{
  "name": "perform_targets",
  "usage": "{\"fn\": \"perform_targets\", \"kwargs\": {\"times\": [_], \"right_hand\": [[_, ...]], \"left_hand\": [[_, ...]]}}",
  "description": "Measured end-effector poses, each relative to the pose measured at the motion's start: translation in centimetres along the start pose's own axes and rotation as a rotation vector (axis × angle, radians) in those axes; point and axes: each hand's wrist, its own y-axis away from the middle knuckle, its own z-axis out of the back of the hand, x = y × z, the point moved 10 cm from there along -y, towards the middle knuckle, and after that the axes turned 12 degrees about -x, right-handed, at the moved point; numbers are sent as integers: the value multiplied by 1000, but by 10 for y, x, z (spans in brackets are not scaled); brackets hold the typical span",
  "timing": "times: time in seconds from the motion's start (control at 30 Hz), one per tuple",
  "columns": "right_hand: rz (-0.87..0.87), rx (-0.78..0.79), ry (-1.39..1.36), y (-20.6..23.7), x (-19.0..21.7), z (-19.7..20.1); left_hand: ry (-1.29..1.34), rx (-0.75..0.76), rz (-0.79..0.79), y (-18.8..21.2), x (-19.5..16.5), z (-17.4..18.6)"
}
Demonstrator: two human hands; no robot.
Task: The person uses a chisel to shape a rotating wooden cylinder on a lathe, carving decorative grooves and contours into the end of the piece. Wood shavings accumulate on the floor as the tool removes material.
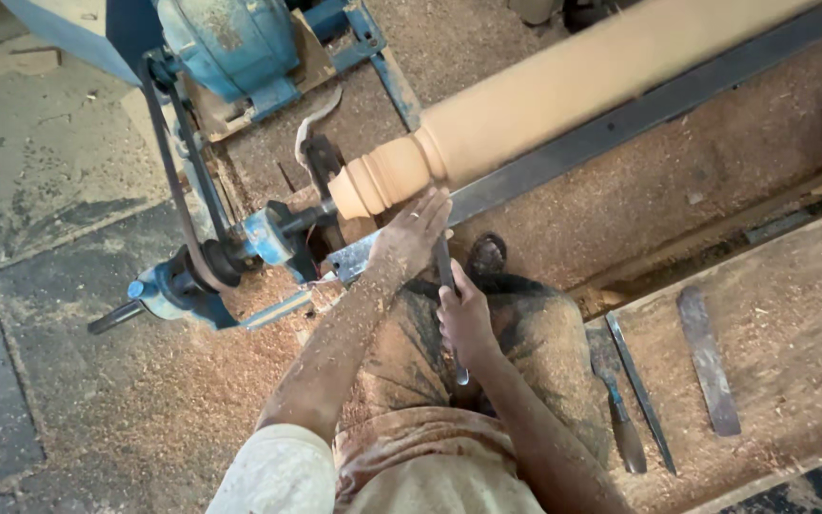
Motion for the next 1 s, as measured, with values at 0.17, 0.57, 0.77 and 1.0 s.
{"fn": "perform_targets", "kwargs": {"times": [0.17, 0.57, 0.77, 1.0], "right_hand": [[43, -5, -7, -1, -1, 5], [39, 1, 21, -13, 9, 2], [10, -8, 55, -1, 9, 5], [-17, 42, 51, 11, 21, -3]], "left_hand": [[54, -21, 1, -4, -2, 9], [96, -3, 25, -9, 2, 6], [149, -45, 44, -13, -5, 29], [118, 37, 74, -12, -4, 28]]}}
